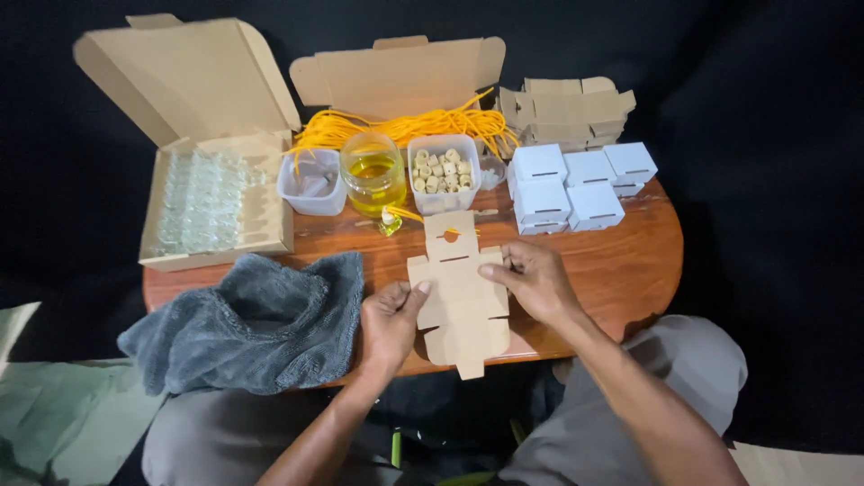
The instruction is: Assembling perfume bottle accessories by threading cords through wooden beads and folding small cardboard packaging.
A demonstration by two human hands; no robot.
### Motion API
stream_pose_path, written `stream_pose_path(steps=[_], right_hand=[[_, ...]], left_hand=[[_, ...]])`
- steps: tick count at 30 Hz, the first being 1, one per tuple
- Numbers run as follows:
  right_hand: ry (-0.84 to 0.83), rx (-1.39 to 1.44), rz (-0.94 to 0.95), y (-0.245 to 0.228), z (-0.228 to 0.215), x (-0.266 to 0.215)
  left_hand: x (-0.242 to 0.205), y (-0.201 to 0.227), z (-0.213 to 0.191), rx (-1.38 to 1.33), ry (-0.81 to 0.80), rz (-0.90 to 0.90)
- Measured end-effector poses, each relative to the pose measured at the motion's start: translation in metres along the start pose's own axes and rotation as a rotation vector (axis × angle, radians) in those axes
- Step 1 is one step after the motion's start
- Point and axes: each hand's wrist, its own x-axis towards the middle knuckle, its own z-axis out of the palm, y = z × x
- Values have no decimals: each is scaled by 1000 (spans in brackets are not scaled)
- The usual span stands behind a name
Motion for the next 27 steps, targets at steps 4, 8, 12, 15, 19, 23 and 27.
stream_pose_path(steps=[4,8,12,15,19,23,27], right_hand=[[15,-98,-1,1,5,7],[11,-257,-90,-47,18,-7],[-59,-88,-39,-30,22,-7],[-76,-22,-17,-52,28,-8],[-29,100,-40,-47,39,-15],[24,37,-77,-31,43,-17],[87,-25,-147,-55,48,-21]], left_hand=[[-14,30,-3,101,24,37],[-18,66,0,7,-20,18],[-14,58,2,24,-27,63],[-19,68,2,-26,-54,52],[-22,80,-7,142,-60,91],[-30,98,-18,347,-57,167],[-23,79,-8,350,-119,204]])
